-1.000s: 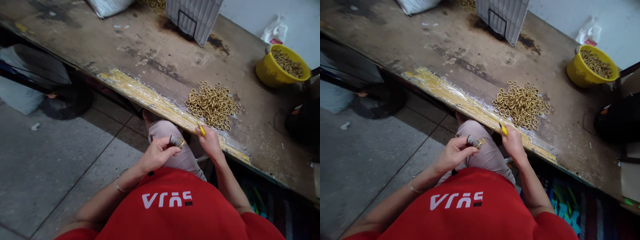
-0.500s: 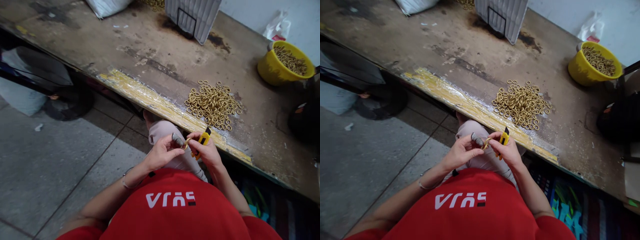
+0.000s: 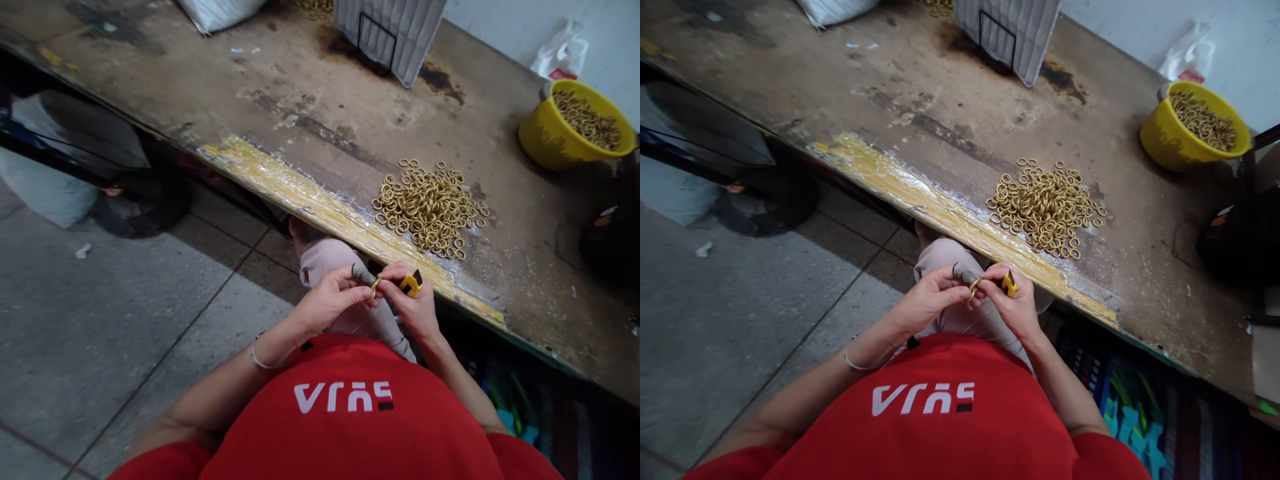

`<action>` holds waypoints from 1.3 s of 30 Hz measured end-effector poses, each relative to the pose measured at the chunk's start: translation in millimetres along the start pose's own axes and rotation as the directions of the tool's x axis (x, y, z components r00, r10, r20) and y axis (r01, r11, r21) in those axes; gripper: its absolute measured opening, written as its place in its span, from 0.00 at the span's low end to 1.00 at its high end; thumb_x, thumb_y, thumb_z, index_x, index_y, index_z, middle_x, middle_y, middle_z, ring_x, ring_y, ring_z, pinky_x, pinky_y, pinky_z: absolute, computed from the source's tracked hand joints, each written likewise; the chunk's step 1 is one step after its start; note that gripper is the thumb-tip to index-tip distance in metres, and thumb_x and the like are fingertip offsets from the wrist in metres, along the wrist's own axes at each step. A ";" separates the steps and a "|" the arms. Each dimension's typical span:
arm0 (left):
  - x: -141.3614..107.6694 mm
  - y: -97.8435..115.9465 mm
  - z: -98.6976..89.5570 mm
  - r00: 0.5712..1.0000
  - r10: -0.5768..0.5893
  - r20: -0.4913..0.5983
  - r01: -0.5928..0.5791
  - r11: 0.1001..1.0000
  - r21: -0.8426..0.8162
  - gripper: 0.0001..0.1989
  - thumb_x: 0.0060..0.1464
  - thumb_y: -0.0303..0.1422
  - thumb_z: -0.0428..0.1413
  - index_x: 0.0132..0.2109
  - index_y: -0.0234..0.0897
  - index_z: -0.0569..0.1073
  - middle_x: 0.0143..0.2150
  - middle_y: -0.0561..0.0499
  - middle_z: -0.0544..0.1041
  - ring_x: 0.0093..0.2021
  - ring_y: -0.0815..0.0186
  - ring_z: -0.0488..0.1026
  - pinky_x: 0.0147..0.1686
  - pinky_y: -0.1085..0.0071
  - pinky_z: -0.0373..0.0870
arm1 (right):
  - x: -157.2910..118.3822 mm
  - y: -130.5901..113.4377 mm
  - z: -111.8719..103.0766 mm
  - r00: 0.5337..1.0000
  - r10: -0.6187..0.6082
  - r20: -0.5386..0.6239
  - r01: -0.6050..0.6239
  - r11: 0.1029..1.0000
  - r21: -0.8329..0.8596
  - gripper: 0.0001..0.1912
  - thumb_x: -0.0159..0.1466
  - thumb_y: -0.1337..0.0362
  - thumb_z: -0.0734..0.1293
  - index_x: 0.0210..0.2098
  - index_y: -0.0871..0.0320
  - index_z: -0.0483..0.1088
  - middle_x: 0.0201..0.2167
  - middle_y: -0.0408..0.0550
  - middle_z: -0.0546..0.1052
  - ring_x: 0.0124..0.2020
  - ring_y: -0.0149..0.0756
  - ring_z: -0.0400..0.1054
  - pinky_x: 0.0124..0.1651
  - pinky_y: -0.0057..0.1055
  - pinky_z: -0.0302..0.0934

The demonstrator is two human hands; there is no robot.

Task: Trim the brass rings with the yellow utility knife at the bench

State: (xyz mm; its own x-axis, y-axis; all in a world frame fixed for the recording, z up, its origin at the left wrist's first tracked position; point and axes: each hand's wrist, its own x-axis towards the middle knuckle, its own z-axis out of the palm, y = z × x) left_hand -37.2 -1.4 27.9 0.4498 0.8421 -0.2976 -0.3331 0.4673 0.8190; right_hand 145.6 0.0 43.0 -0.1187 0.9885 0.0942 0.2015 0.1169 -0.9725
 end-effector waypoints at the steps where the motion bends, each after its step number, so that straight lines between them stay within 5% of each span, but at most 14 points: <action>1: 0.0 -1.8 0.7 1.000 -0.011 0.001 0.011 0.999 -0.047 0.16 0.50 0.39 0.68 0.40 0.33 0.76 0.34 0.48 0.82 0.32 0.66 0.78 0.37 0.70 0.75 | -0.6 0.4 0.0 1.000 -0.016 -0.003 0.016 1.000 -0.006 0.03 0.63 0.61 0.72 0.33 0.52 0.77 0.32 0.44 0.77 0.36 0.36 0.71 0.43 0.35 0.66; 5: -1.2 -6.3 2.5 0.999 0.037 -0.023 -0.038 0.997 -0.071 0.14 0.52 0.39 0.67 0.39 0.33 0.76 0.35 0.49 0.81 0.32 0.68 0.77 0.38 0.70 0.74 | -3.4 -1.5 -4.4 0.994 -0.102 0.027 0.105 0.983 -0.147 0.05 0.68 0.61 0.68 0.37 0.51 0.76 0.35 0.45 0.77 0.38 0.37 0.72 0.45 0.36 0.66; 11: -3.7 1.6 4.8 0.985 0.154 -0.072 -0.137 0.969 0.205 0.11 0.55 0.37 0.64 0.37 0.32 0.76 0.31 0.50 0.78 0.33 0.67 0.74 0.38 0.71 0.71 | -10.0 0.1 -9.5 0.972 -0.156 0.175 0.226 0.827 -0.515 0.09 0.70 0.65 0.62 0.42 0.54 0.75 0.37 0.50 0.77 0.37 0.37 0.72 0.41 0.32 0.65; 21: -0.1 1.3 8.5 0.983 0.164 -0.078 -0.130 0.937 0.324 0.08 0.51 0.32 0.62 0.38 0.32 0.75 0.33 0.51 0.77 0.33 0.68 0.72 0.38 0.71 0.70 | -12.5 3.1 -4.2 0.962 -0.136 0.235 0.267 0.637 -0.723 0.12 0.66 0.73 0.61 0.40 0.56 0.74 0.34 0.48 0.77 0.33 0.36 0.70 0.36 0.28 0.60; 24: -9.3 11.1 13.7 0.986 0.160 -0.034 -0.140 0.934 0.329 0.05 0.51 0.31 0.61 0.35 0.33 0.74 0.30 0.53 0.75 0.30 0.70 0.70 0.34 0.73 0.68 | -7.0 11.6 -11.8 0.977 -0.104 0.184 0.210 0.546 -0.811 0.11 0.67 0.72 0.61 0.38 0.56 0.74 0.33 0.49 0.77 0.32 0.36 0.69 0.35 0.29 0.57; 27: -19.6 21.2 18.8 0.983 0.138 0.123 -0.173 0.921 0.350 0.06 0.51 0.31 0.61 0.31 0.35 0.72 0.29 0.53 0.74 0.30 0.69 0.70 0.33 0.73 0.68 | 5.8 27.1 -32.7 0.999 -0.037 0.015 0.029 0.431 -0.902 0.13 0.65 0.74 0.60 0.36 0.57 0.75 0.29 0.50 0.77 0.29 0.37 0.67 0.32 0.30 0.54; 29: -19.3 20.9 18.9 0.973 0.130 0.188 -0.194 0.907 0.374 0.06 0.53 0.31 0.62 0.32 0.35 0.73 0.31 0.52 0.76 0.32 0.68 0.71 0.35 0.72 0.70 | 17.6 35.3 -46.7 0.998 -0.054 -0.042 -0.014 0.438 -0.899 0.10 0.66 0.71 0.61 0.39 0.58 0.75 0.32 0.52 0.78 0.32 0.40 0.69 0.35 0.32 0.56; 33: -0.6 2.5 11.9 0.974 0.197 0.116 -0.227 0.775 0.590 0.06 0.56 0.33 0.62 0.36 0.36 0.73 0.33 0.51 0.77 0.34 0.64 0.73 0.37 0.68 0.71 | 47.3 37.2 -53.7 0.994 -0.106 -0.014 0.036 0.459 -0.888 0.12 0.67 0.69 0.62 0.44 0.60 0.76 0.40 0.54 0.78 0.39 0.42 0.70 0.40 0.33 0.58; 36: 11.4 -10.8 6.9 0.952 0.250 0.178 -0.292 0.557 0.777 0.07 0.60 0.35 0.59 0.37 0.36 0.72 0.39 0.47 0.79 0.40 0.59 0.76 0.44 0.62 0.73 | 70.4 32.6 -44.6 0.999 -0.049 -0.013 0.004 0.331 -0.944 0.15 0.66 0.72 0.61 0.47 0.59 0.76 0.43 0.54 0.76 0.38 0.41 0.69 0.37 0.32 0.55; 39: 13.0 -14.3 2.0 0.919 0.313 0.238 -0.358 0.418 0.835 0.08 0.63 0.34 0.58 0.35 0.36 0.71 0.55 0.38 0.77 0.56 0.52 0.74 0.57 0.54 0.70 | 87.0 31.4 -37.0 1.000 0.022 0.016 0.012 0.189 -0.982 0.16 0.66 0.74 0.59 0.45 0.59 0.76 0.43 0.53 0.74 0.35 0.37 0.67 0.34 0.31 0.51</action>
State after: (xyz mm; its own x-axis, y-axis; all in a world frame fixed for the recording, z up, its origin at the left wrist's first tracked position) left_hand -24.9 2.3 13.3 0.5065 0.8564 0.0996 0.3912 -0.3312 0.8586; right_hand 177.6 93.3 28.5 -0.1299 0.9891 0.0691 0.9914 0.1284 0.0262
